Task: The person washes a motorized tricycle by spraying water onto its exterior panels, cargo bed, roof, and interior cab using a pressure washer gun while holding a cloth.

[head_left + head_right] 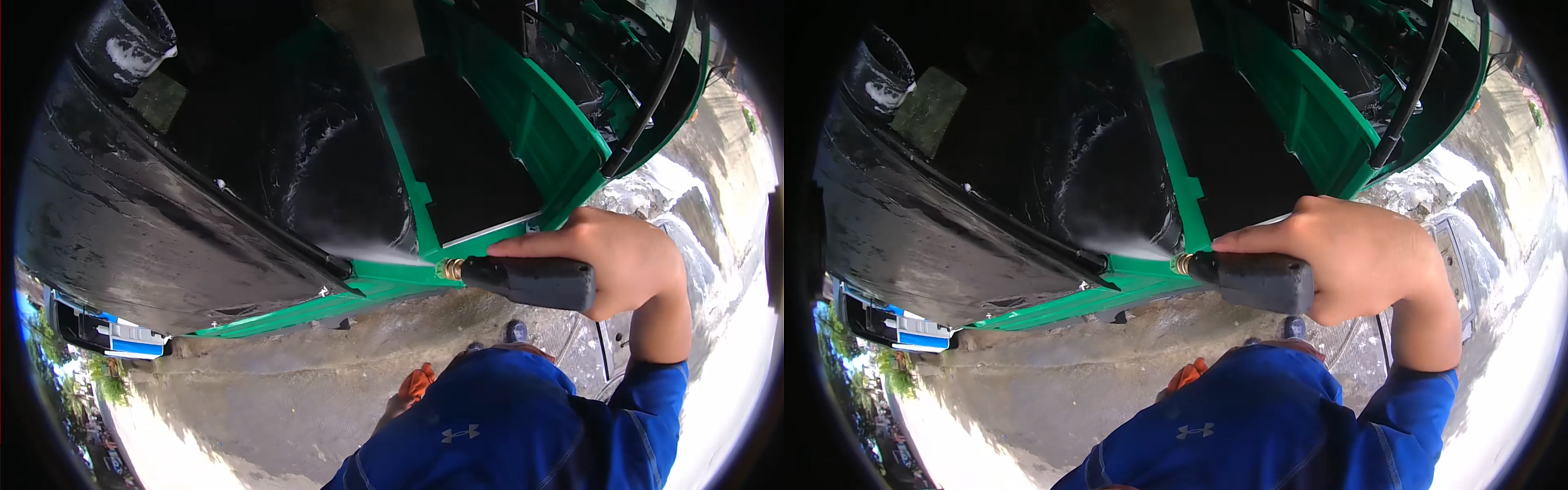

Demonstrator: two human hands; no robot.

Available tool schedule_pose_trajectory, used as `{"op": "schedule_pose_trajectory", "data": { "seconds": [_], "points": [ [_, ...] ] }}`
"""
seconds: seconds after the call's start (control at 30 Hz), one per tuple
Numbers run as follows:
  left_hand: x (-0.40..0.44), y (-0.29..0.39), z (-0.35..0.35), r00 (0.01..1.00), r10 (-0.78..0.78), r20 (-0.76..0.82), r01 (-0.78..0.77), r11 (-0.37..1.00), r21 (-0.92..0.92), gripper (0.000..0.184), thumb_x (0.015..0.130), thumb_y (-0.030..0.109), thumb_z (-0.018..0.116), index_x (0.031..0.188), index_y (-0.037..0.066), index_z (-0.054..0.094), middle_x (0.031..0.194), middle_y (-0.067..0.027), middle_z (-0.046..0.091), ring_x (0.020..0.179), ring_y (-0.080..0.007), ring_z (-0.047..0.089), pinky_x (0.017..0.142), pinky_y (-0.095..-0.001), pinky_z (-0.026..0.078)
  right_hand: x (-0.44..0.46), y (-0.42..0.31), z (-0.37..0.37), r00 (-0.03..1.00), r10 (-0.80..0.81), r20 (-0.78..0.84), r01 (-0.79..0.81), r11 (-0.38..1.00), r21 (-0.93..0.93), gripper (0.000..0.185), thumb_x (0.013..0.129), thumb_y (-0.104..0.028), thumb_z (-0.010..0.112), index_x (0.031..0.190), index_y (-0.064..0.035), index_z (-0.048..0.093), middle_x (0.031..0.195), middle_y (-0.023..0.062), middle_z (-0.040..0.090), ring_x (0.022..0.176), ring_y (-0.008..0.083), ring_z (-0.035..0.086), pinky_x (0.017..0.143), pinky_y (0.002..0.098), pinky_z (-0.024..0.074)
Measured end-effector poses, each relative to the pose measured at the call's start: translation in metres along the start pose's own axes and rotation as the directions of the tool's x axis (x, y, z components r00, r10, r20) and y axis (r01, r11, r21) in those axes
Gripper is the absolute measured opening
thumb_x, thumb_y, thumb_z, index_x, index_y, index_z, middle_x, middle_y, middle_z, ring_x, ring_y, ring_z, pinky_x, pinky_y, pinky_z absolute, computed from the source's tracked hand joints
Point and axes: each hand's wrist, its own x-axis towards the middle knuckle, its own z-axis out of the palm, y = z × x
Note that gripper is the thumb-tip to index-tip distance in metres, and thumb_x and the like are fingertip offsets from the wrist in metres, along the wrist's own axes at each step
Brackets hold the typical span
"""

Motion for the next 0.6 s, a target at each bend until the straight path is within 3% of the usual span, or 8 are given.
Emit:
{"op": "schedule_pose_trajectory", "data": {
  "seconds": [0.1,0.23,0.33,0.37,0.47,0.5,0.53,0.6],
  "points": [
    [-0.002,0.001,-0.023,1.0,-0.002,0.006,0.002,1.0,0.028,0.036,0.092,0.009,0.076,0.123,-0.006,0.066,0.115,-0.0141,0.075,0.1,-0.023,0.074,0.091,-0.0362,0.058,-0.007,-0.031,-0.004,0.985,0.106,0.137,-0.092,0.99,-0.109,0.088,0.053,-0.001,0.07,0.141,-0.0013,0.064,0.102,0.0276,0.075,0.092,0.0431,0.074,0.081,0.0449,0.062],
    [0.002,0.026,-0.043,0.998,0.053,0.017,-0.053,0.998,0.018,0.036,0.092,0.008,0.076,0.124,-0.006,0.065,0.116,-0.014,0.075,0.1,-0.0226,0.074,0.091,-0.0359,0.058,-0.004,-0.007,0.013,0.949,0.171,-0.264,-0.229,0.952,-0.206,0.08,0.057,0.002,0.07,0.137,0.0002,0.065,0.105,0.0258,0.076,0.093,0.0415,0.075,0.08,0.0447,0.0617],
    [0.002,0.047,-0.047,0.994,0.103,0.027,-0.102,0.994,-0.029,0.035,0.093,0.007,0.076,0.124,-0.006,0.065,0.117,-0.0139,0.075,0.1,-0.0224,0.074,0.092,-0.0357,0.058,-0.013,0.01,0.01,0.989,0.139,-0.051,-0.137,0.99,0.03,0.073,0.063,0.002,0.072,0.136,0.0018,0.065,0.107,0.0256,0.076,0.097,0.0397,0.076,0.083,0.0441,0.0612],
    [0.005,0.052,-0.048,0.993,0.116,0.034,-0.113,0.991,-0.065,0.035,0.093,0.006,0.075,0.124,-0.006,0.065,0.117,-0.0138,0.075,0.1,-0.0223,0.074,0.092,-0.0357,0.058,-0.012,0.003,0.009,0.946,0.319,-0.056,-0.315,0.947,0.069,0.067,0.069,0.0,0.075,0.135,0.0023,0.065,0.11,0.0251,0.076,0.1,0.0389,0.075,0.087,0.0428,0.0606],
    [0.053,0.006,-0.056,0.984,0.15,0.094,-0.114,0.943,-0.314,0.037,0.093,0.006,0.076,0.125,-0.006,0.064,0.117,-0.0139,0.075,0.102,-0.0216,0.074,0.093,-0.0356,0.058,-0.022,0.012,0.016,0.902,0.382,-0.199,-0.392,0.92,-0.014,0.066,0.071,-0.003,0.078,0.136,0.0013,0.066,0.11,0.0241,0.077,0.1,0.0386,0.076,0.088,0.0418,0.0601],
    [0.053,0.007,-0.058,0.983,0.139,0.119,-0.098,0.949,-0.298,0.039,0.092,0.004,0.076,0.126,-0.007,0.063,0.118,-0.0143,0.075,0.104,-0.0204,0.073,0.094,-0.0358,0.057,-0.031,0.022,0.017,0.962,0.253,-0.103,-0.253,0.967,0.013,0.068,0.07,-0.004,0.078,0.137,0.0006,0.066,0.11,0.0235,0.077,0.097,0.038,0.077,0.086,0.0411,0.0607],
    [0.052,0.009,-0.061,0.987,0.114,0.115,-0.081,0.963,-0.259,0.039,0.092,0.004,0.077,0.126,-0.008,0.062,0.119,-0.0147,0.075,0.105,-0.0204,0.073,0.095,-0.0356,0.057,-0.038,0.018,0.014,0.954,0.299,-0.007,-0.295,0.945,0.142,0.069,0.069,-0.005,0.079,0.137,0.0001,0.066,0.109,0.0231,0.077,0.096,0.0379,0.077,0.086,0.0416,0.0608],
    [0.048,0.014,-0.061,0.993,0.067,0.096,-0.047,0.98,-0.193,0.04,0.091,0.002,0.077,0.127,-0.009,0.062,0.12,-0.0156,0.074,0.106,-0.0203,0.072,0.096,-0.0352,0.057,-0.042,0.012,0.015,0.917,0.384,-0.106,-0.365,0.917,0.162,0.068,0.07,-0.006,0.079,0.137,-0.0005,0.067,0.111,0.0224,0.077,0.096,0.0377,0.077,0.086,0.0423,0.0608]
  ]
}}
